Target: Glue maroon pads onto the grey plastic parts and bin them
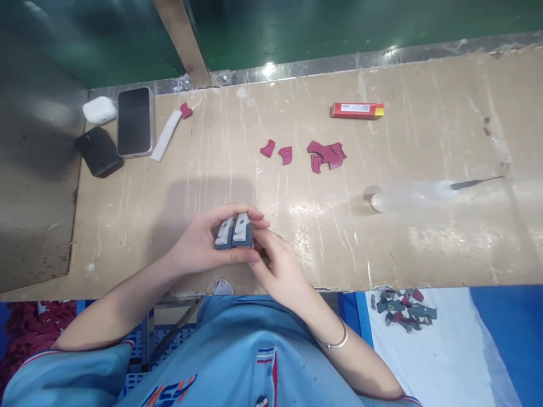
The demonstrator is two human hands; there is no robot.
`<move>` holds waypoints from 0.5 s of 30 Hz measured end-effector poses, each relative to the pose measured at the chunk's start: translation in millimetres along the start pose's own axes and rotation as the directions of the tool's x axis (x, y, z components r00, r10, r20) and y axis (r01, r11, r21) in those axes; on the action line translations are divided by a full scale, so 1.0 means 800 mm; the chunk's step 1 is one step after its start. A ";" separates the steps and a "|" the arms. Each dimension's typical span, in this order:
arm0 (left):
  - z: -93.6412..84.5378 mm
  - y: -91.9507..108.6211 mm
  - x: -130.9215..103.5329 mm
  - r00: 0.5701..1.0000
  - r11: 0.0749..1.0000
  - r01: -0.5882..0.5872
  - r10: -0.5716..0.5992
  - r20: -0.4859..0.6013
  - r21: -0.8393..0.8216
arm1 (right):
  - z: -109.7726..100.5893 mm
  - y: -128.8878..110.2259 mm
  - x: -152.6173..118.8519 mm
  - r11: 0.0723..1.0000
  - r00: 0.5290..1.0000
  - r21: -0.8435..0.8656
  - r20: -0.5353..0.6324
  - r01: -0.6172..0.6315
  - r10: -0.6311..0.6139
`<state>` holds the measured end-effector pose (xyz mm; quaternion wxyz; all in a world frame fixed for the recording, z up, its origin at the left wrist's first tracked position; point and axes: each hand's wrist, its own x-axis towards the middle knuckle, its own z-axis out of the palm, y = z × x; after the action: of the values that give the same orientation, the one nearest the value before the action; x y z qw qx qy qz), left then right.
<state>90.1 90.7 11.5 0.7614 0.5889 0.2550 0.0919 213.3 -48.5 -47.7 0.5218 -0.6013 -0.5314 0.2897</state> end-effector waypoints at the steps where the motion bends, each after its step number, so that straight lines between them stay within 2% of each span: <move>1: 0.000 0.000 0.000 1.000 1.000 -0.001 0.001 0.001 -0.002 | 0.000 0.000 0.000 1.000 1.000 0.005 0.005 0.000 0.000; 6: -0.001 -0.002 -0.002 0.999 0.999 -0.049 0.049 0.019 0.020 | -0.002 0.001 0.001 1.000 1.000 -0.019 0.023 0.019 -0.019; 9: -0.003 -0.005 -0.001 0.987 0.988 -0.144 0.140 0.074 0.060 | -0.002 0.003 0.000 1.000 0.999 -0.020 0.032 0.019 -0.018; 12: -0.006 -0.007 -0.001 0.956 0.952 -0.279 0.263 0.130 0.126 | -0.002 0.005 -0.003 1.000 0.999 0.005 0.043 -0.005 0.005; 15: -0.008 -0.006 -0.002 0.943 0.928 -0.328 0.309 0.125 0.175 | 0.000 0.002 -0.006 0.997 0.999 0.071 0.035 -0.019 0.017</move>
<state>84.6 93.8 6.3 0.6867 0.6974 0.1273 0.1609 212.7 -52.5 -50.3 0.5313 -0.5819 -0.5240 0.3234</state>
